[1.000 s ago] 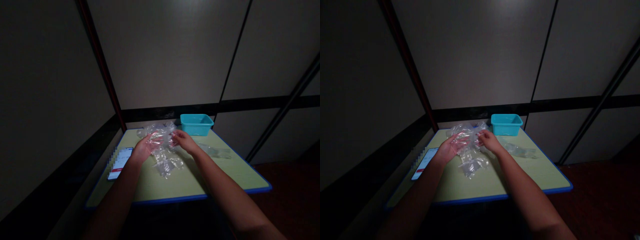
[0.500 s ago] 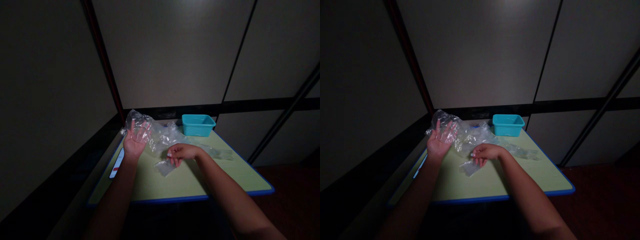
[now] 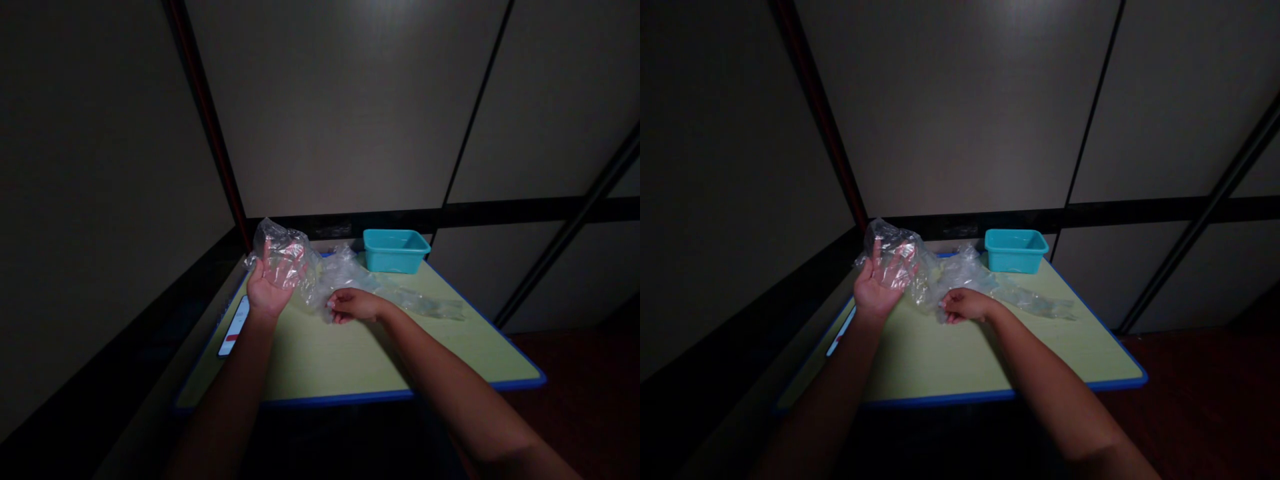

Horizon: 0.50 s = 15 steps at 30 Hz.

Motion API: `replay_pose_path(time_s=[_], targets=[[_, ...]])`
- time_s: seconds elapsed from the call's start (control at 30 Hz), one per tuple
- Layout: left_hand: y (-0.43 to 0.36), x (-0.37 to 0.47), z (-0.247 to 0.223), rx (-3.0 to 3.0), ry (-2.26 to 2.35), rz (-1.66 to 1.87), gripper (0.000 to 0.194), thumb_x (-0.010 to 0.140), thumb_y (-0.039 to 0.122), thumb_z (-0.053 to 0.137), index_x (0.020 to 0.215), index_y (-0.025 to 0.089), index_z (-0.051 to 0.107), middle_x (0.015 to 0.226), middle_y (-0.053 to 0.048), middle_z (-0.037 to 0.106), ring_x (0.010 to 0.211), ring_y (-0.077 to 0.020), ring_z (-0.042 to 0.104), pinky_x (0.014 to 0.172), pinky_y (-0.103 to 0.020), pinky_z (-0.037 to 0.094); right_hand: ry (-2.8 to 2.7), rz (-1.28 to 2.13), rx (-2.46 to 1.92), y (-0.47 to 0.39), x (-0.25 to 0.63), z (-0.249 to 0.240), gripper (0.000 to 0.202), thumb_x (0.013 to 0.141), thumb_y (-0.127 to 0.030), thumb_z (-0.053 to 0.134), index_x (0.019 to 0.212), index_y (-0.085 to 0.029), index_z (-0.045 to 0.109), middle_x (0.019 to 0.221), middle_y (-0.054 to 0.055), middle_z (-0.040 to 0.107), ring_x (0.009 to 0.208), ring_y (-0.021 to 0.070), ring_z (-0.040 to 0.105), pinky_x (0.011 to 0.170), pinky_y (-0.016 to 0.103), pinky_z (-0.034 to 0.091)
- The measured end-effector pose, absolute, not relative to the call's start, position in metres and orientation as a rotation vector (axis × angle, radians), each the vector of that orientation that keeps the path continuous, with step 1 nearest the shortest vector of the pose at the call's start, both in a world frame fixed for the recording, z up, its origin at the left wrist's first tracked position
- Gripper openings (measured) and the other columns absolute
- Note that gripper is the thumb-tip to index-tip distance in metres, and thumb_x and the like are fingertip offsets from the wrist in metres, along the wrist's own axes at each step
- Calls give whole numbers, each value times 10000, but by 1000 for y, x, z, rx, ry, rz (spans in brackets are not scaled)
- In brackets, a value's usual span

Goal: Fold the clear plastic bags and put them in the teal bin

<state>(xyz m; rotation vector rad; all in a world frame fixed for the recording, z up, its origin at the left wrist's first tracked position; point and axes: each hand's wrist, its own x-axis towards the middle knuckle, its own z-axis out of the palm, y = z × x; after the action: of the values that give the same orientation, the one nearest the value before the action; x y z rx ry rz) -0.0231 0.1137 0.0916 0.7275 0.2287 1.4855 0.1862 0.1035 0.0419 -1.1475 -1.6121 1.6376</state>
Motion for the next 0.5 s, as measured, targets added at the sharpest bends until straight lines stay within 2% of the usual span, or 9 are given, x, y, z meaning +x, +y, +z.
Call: replay_pose_path(time_s=[0.13, 0.2, 0.3, 0.4, 0.5], targets=[[111, -22, 93, 769, 276, 1449, 466, 935, 523, 310, 1389, 432, 361, 1313, -55, 568, 1167, -303, 553, 939, -547, 416, -1475, 1378, -1219, 112, 187, 44, 218, 763, -374, 662, 760, -172, 582, 670, -4, 606, 451, 91, 514, 426, 232, 458], [110, -24, 93, 790, 285, 1402, 462, 932, 544, 298, 1380, 454, 364, 1329, -43, 555, 1149, -315, 565, 922, -565, 421, -1419, 1273, -1228, 116, 188, 46, 230, 797, -414, 606, 817, -185, 590, 754, 16, 623, 508, 101, 522, 439, 228, 450], [110, -26, 90, 789, 304, 1332, 476, 922, 563, 309, 1371, 433, 397, 1316, -51, 565, 1106, -340, 587, 892, -577, 438, -1347, 1137, -1157, 117, 191, 50, 345, 825, -527, 533, 966, -219, 600, 981, 50, 645, 824, 157, 601, 649, 267, 500], [110, -27, 88, 779, 273, 1269, 481, 930, 554, 277, 1389, 441, 362, 1312, -65, 567, 1094, -355, 591, 868, -595, 443, -1406, 1135, -898, 112, 193, 56, 586, 758, -663, 545, 1176, -253, 556, 1224, 69, 581, 1164, 212, 504, 913, 346, 432], [110, -26, 89, 782, 201, 1262, 472, 953, 519, 226, 1412, 447, 305, 1362, -76, 519, 1163, -348, 547, 897, -602, 418, -1561, 1242, -649, 105, 192, 58, 865, 635, -645, 694, 1361, -269, 411, 1369, 87, 473, 1278, 232, 409, 1011, 371, 355]])
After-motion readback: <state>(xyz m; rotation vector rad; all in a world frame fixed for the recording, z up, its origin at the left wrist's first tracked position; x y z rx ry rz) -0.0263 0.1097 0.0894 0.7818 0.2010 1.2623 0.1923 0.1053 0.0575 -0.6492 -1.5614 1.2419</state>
